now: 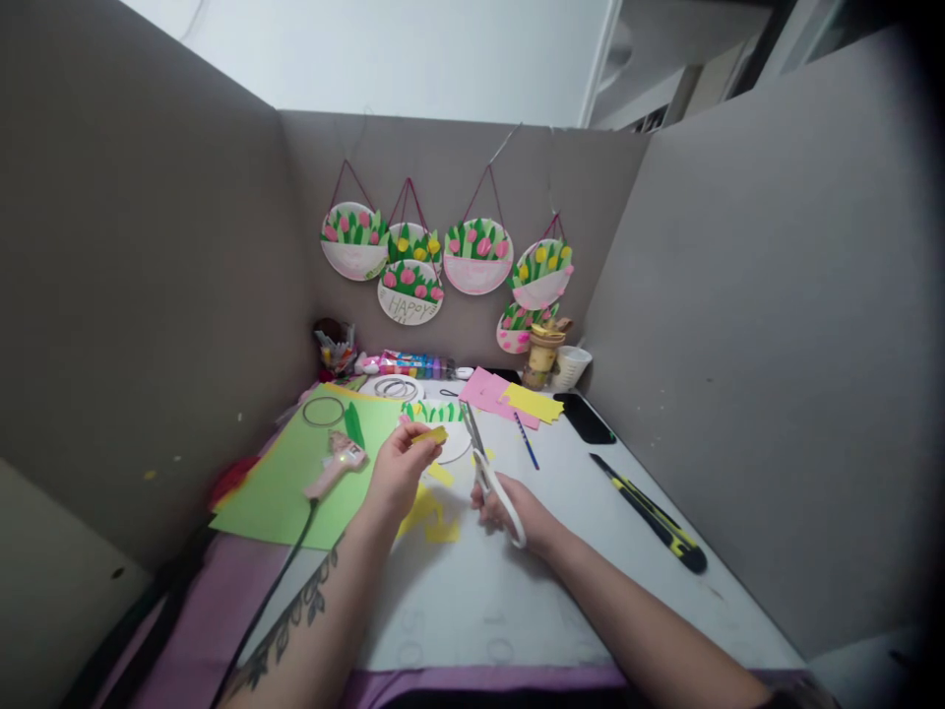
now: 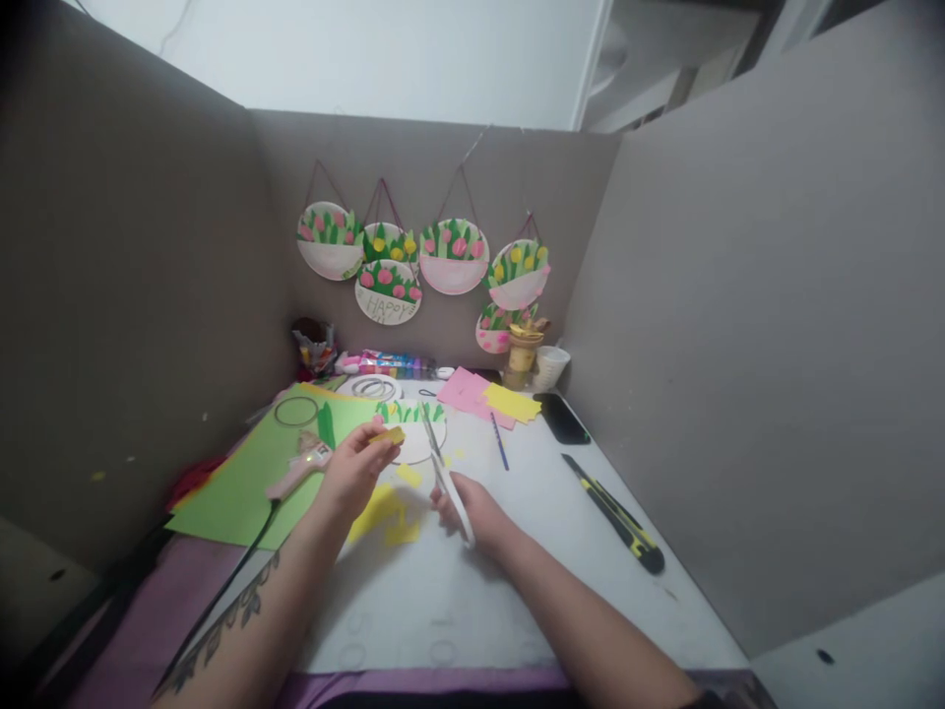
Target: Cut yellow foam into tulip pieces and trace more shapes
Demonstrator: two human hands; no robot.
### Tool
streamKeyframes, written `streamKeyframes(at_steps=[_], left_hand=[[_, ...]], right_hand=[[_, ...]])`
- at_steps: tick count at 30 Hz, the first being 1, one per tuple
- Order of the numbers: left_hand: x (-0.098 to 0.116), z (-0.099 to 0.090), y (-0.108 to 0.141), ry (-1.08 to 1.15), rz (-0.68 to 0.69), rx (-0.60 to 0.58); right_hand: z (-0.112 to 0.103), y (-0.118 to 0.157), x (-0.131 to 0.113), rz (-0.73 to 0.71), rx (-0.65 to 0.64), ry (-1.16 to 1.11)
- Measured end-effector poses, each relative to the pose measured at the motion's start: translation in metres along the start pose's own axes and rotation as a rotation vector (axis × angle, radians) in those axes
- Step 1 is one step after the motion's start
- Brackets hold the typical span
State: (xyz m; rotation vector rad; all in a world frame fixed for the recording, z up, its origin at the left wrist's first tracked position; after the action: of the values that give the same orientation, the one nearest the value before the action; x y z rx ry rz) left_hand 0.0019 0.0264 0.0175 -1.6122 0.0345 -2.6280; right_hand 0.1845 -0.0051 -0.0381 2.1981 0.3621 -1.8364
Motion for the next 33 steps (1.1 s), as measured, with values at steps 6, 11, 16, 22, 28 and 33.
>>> streamKeyframes(at_steps=[6,11,16,22,28,33], left_hand=[[0.001,0.002,0.002,0.059,-0.060,0.028],[-0.001,0.007,0.006,0.010,-0.077,0.014],[-0.007,0.009,0.009,-0.055,-0.083,-0.026],[-0.009,0.010,0.010,-0.100,-0.068,-0.060],[-0.008,0.012,0.012,-0.133,-0.080,-0.086],[-0.006,0.013,0.013,-0.148,-0.086,-0.087]], right_hand=[[0.006,-0.001,0.001,0.051,0.015,0.111],[0.009,-0.002,0.001,0.075,-0.031,0.056],[0.011,-0.002,0.001,0.093,-0.031,0.001],[0.010,-0.002,0.003,0.064,-0.046,0.003],[0.010,-0.001,0.005,0.050,-0.069,-0.039],[0.010,-0.001,0.004,0.067,-0.082,-0.071]])
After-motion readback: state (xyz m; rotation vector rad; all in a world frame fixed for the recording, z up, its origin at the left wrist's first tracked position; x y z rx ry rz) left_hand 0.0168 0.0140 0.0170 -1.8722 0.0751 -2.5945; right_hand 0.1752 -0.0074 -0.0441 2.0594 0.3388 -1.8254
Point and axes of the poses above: each hand's wrist, its own y-axis away from the middle knuckle, its own z-axis out of the palm, x = y × z, the point moved 4 cm from there along -y, towards the middle knuckle, and after that the axes turned 3 degrees about y, right-handed, at the moved point
